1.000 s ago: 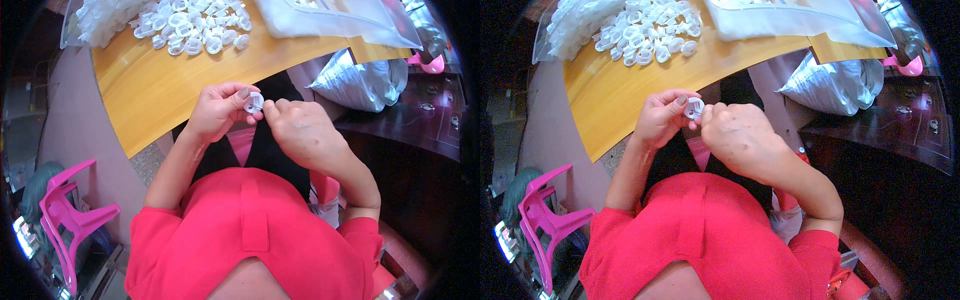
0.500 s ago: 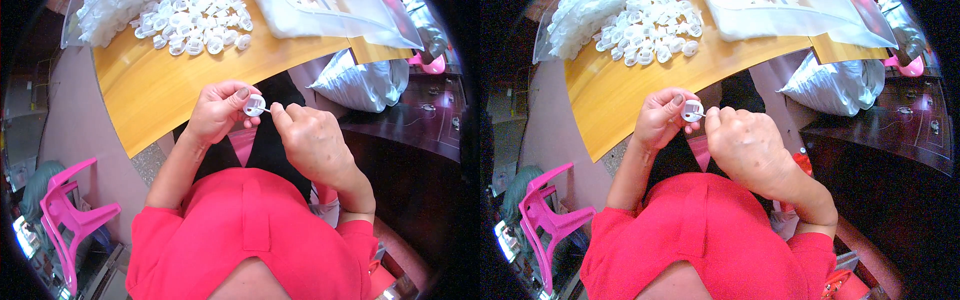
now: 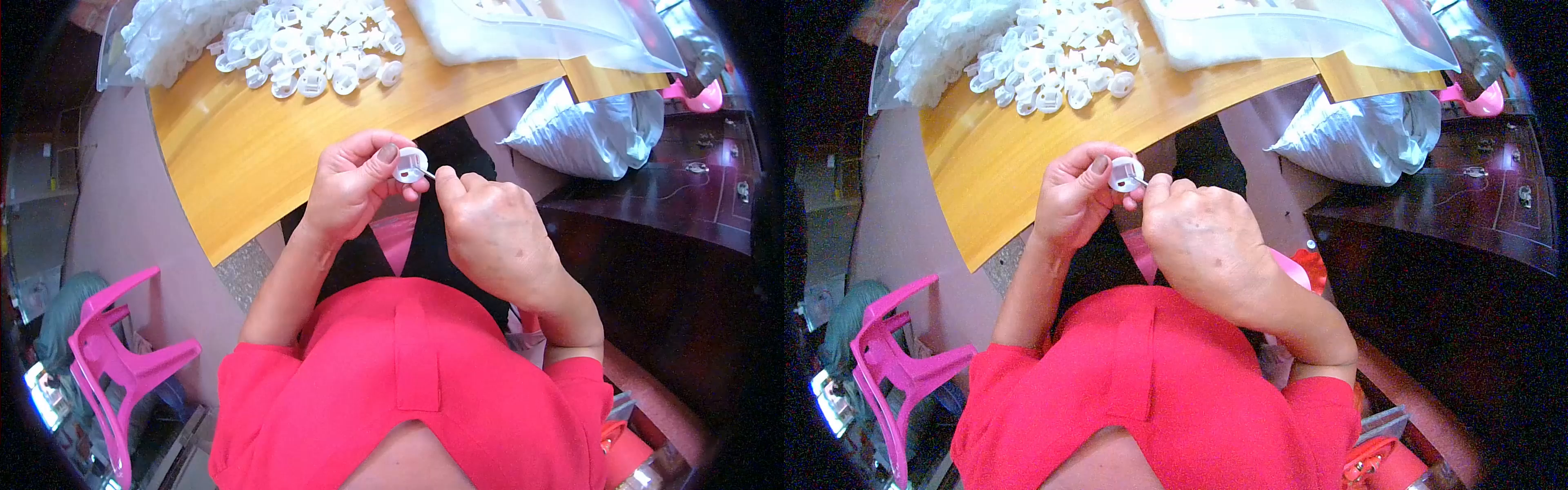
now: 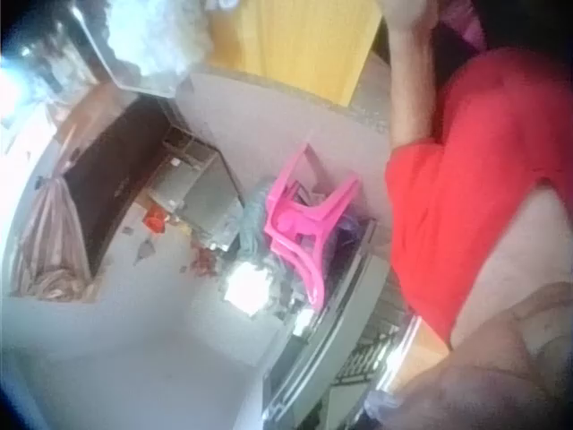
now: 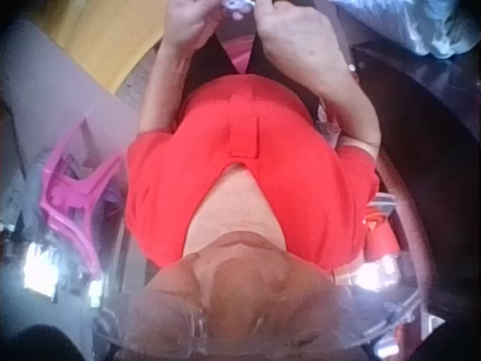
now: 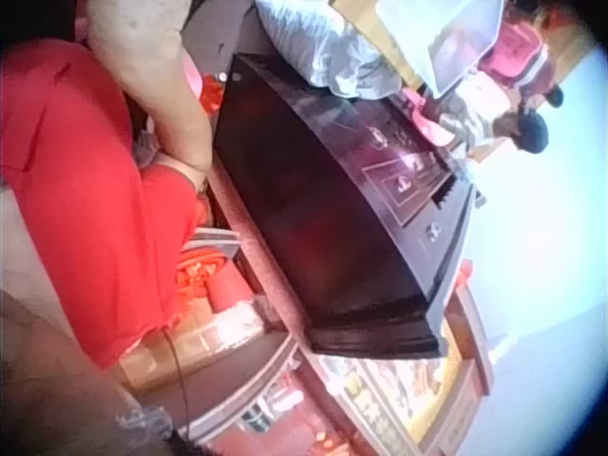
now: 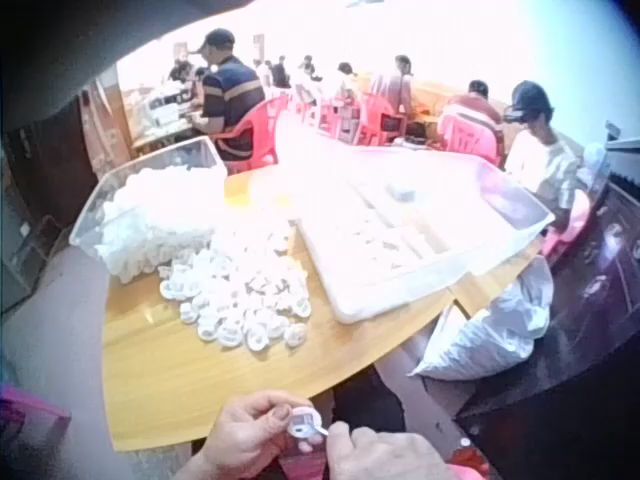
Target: The person cleans or deburrs small white plastic components using a small pointed tool.
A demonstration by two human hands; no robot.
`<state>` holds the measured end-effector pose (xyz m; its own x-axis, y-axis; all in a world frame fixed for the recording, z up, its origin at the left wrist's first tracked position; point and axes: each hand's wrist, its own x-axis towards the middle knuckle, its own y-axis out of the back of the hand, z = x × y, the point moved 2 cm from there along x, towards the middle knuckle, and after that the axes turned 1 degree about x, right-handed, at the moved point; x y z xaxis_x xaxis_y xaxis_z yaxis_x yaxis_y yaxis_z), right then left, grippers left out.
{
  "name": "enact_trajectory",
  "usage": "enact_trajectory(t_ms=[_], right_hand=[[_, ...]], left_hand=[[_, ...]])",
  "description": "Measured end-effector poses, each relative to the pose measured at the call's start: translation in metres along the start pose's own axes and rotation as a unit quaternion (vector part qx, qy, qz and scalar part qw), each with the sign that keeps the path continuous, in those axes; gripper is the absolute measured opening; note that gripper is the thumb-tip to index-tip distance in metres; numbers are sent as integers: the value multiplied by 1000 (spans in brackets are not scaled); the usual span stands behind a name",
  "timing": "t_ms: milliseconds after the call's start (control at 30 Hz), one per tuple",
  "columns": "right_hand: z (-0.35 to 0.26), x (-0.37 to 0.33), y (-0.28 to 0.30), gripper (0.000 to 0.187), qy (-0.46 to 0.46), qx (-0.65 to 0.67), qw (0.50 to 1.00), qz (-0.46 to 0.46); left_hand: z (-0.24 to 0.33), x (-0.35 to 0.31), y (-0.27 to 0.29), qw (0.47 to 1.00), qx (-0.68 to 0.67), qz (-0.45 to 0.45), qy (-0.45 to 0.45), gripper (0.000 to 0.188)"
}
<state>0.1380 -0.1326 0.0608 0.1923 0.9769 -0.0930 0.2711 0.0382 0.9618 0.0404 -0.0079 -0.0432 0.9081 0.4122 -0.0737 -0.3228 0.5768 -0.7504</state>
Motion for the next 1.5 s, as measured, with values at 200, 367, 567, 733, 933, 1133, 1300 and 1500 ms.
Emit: enact_trajectory(t_ms=[200, 367, 567, 733, 933, 1133, 1300, 1500], right_hand=[[-3, 3, -2, 9, -20, -23, 1000, -6], [-6, 7, -4, 9, -34, -35, 999, -13], [-3, 12, -4, 8, 12, -44, 999, -2], [10, 19, -7, 9, 56, 15, 996, -67], [21, 18, -17, 8, 16, 96, 994, -56], [22, 6, -9, 10, -5, 120, 992, 23], [23, -1, -12, 17, -8, 141, 989, 48], [21, -2, -11, 19, -6, 160, 985, 61]], left_hand=[[-2, -1, -1, 1000, 14, 4, -23, 22], [-3, 0, -2, 999, 16, 10, -46, 20], [-5, 1, 4, 998, 38, 9, -58, 19], [-7, 1, 6, 997, 55, 17, -60, 18], [-6, 3, 7, 997, 51, 51, -22, 21], [0, 4, 10, 997, 12, 74, 2, 24], [0, 2, 10, 998, 8, 66, -5, 23], [-1, 3, 5, 998, 6, 57, -16, 22]])
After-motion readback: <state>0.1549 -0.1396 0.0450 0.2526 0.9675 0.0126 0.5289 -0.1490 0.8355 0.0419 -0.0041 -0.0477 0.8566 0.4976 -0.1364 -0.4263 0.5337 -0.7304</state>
